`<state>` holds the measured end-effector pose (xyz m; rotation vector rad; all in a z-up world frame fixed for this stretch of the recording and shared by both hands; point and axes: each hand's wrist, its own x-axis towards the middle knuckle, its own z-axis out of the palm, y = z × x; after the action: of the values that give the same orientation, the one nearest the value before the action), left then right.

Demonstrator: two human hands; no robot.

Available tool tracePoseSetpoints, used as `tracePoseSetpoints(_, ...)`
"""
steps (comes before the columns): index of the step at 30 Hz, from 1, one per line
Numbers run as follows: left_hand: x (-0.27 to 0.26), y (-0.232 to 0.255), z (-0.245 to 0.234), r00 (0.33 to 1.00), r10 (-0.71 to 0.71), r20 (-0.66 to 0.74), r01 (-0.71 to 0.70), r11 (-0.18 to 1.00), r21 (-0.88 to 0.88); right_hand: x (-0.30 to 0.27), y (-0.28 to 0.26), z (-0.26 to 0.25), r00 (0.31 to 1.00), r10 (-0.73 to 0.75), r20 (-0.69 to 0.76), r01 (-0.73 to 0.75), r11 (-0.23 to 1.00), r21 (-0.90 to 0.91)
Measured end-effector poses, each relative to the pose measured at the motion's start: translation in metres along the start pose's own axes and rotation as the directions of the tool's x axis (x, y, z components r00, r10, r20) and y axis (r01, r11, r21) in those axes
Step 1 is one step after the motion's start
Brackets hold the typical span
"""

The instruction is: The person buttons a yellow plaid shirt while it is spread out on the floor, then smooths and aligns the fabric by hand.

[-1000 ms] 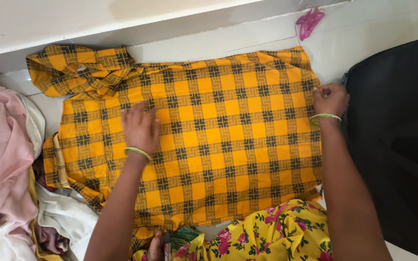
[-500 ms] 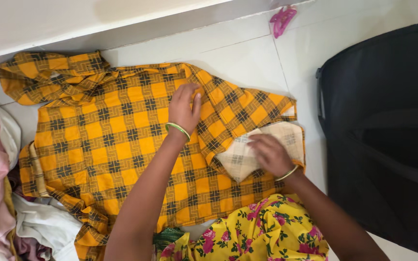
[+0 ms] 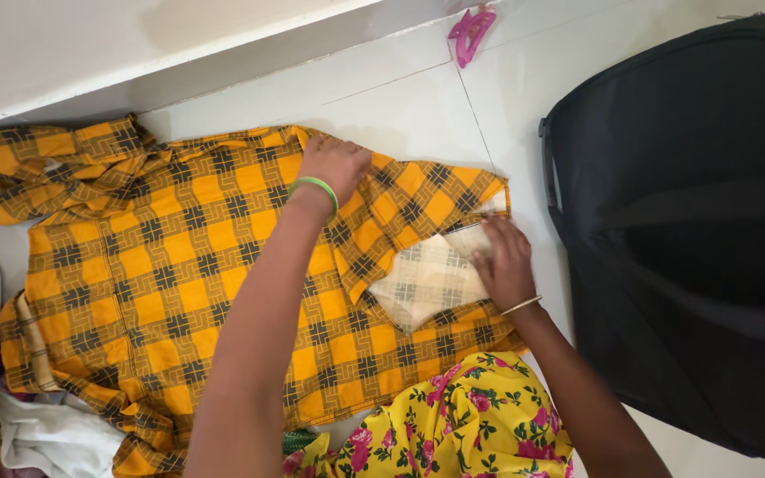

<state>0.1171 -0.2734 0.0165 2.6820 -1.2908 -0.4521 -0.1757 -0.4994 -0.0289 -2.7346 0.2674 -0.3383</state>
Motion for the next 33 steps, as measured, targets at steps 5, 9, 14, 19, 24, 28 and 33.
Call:
tracePoseSetpoints(5, 0.020, -0.008, -0.042, 0.999, -0.025, -0.027, 0.021, 0.993, -0.117, 0.006, 0.022, -0.015, 0.951, 0.273, -0.143, -0.276, 0.961, -0.002)
tracePoseSetpoints(9, 0.020, -0.006, -0.051, 0.964, -0.010, -0.264, -0.038, 0.984, -0.175, 0.014, 0.023, -0.020, 0.968, 0.249, -0.016, -0.250, 0.965, -0.084)
tracePoseSetpoints(14, 0.016, 0.000, -0.049, 0.930, -0.115, -0.350, 0.035, 0.973, -0.228, 0.014, 0.029, -0.021, 0.822, 0.543, 0.174, -0.565, 0.816, 0.120)
tracePoseSetpoints(19, 0.012, 0.023, -0.042, 0.878, -0.220, -0.425, 0.037, 0.917, -0.397, 0.014, 0.043, -0.013, 0.743, 0.542, 0.393, -0.621, 0.337, 0.708)
tracePoseSetpoints(24, -0.004, 0.097, 0.005, 0.933, 0.099, -0.345, -0.200, 0.941, -0.271, 0.012, 0.038, -0.011, 0.787, 0.492, 0.373, -0.521, 0.204, 0.829)
tracePoseSetpoints(28, -0.036, 0.133, 0.039, 0.954, 0.290, -0.080, -0.300, 0.938, -0.174, 0.010, 0.027, -0.011, 0.871, 0.462, 0.168, -0.411, 0.495, 0.765)
tracePoseSetpoints(33, -0.027, 0.122, 0.032, 0.947, 0.314, 0.071, -0.320, 0.942, 0.101, 0.014, 0.012, -0.019, 0.967, 0.220, -0.128, -0.207, 0.972, 0.109)
